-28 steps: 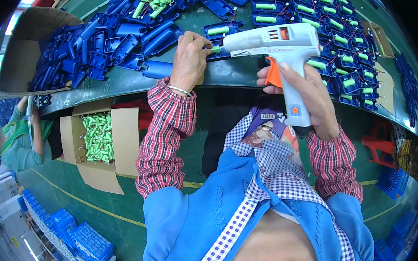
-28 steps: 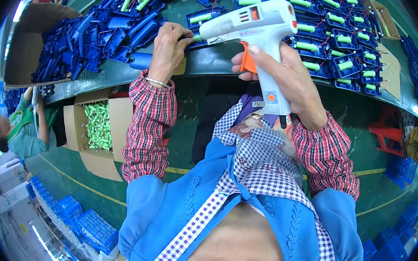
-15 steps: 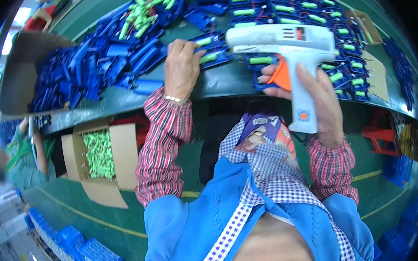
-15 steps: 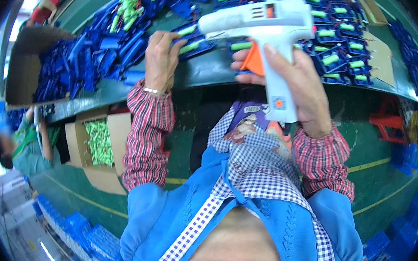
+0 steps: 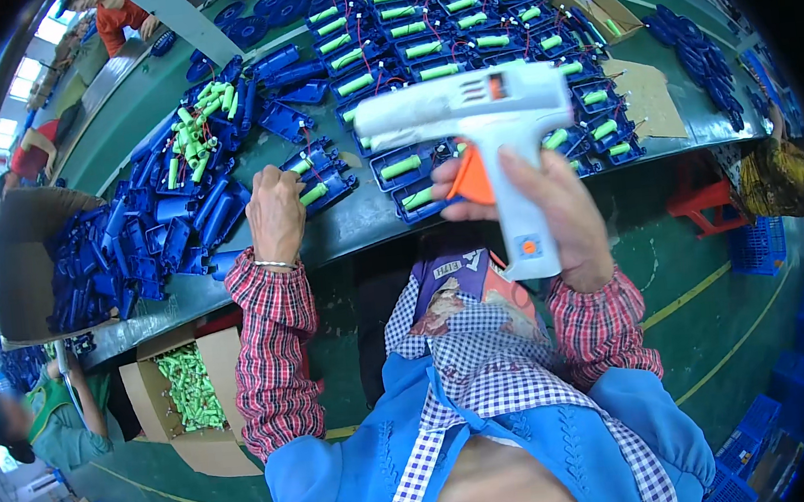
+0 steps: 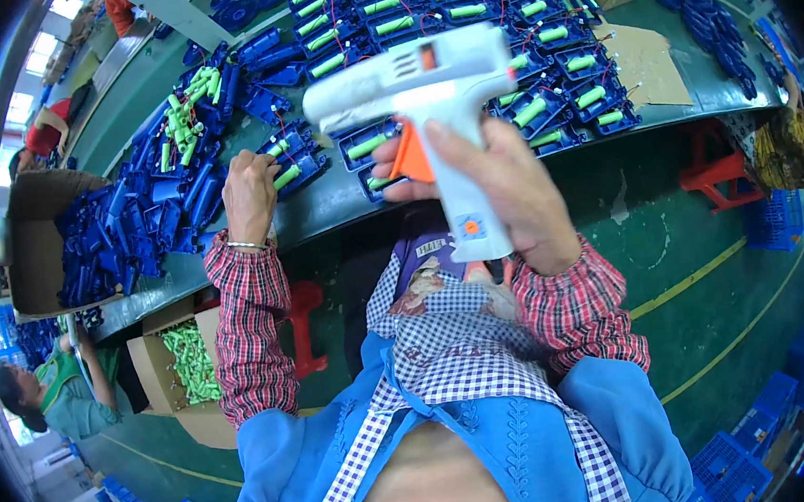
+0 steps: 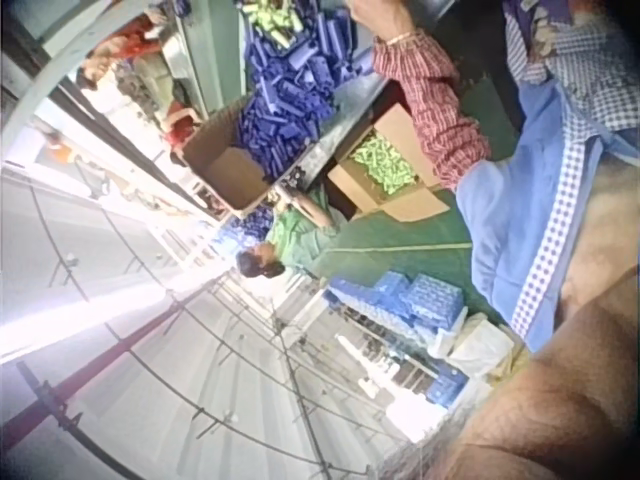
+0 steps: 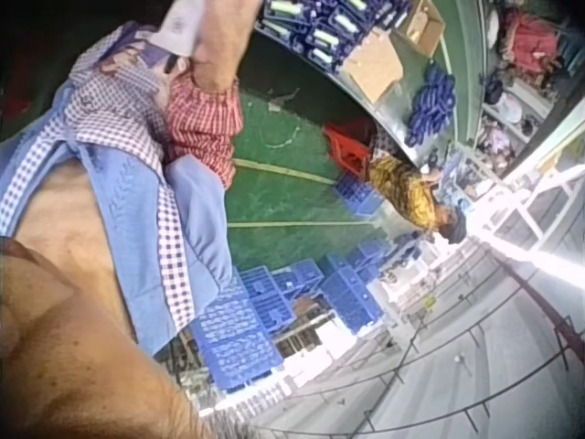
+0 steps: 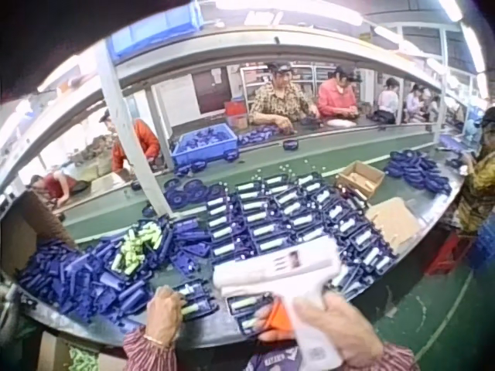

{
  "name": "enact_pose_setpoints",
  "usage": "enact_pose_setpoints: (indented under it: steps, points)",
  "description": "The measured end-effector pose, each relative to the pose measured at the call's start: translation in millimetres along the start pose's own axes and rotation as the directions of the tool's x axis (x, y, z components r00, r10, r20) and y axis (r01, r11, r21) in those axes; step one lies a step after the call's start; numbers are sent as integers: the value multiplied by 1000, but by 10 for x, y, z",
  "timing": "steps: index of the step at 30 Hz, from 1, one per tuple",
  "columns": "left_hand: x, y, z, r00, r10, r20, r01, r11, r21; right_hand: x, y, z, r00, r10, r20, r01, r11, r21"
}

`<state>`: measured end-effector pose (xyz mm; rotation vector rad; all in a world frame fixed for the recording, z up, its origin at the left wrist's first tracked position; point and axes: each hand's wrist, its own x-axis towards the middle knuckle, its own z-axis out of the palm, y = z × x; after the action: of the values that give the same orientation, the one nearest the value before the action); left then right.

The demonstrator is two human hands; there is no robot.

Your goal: The worker uses a glue gun to secure cylindrical components into blue plastic housings at an assembly line table.

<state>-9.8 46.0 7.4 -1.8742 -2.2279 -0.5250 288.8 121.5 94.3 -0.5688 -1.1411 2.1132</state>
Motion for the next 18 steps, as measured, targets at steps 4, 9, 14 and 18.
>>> enact_pose_setpoints:
  steps: [4, 9, 14, 18]
  points:
    - [-17, 93, -104, 999, 18, -31, -17, 999, 37, -87, -356, -132, 968, -221, -121, 226, 974, 21]
    - [192, 300, -315, 989, 87, -115, -87, 996, 7, -252, -561, -341, 901, -367, -233, 359, 930, -79]
    - [580, 879, -283, 955, 228, -190, -254, 959, -128, -389, -595, -380, 856, -418, -304, 398, 908, -130]
    - [851, 1383, -76, 950, 308, -50, -311, 948, -71, -448, -595, -419, 875, -387, -291, 354, 922, -158]
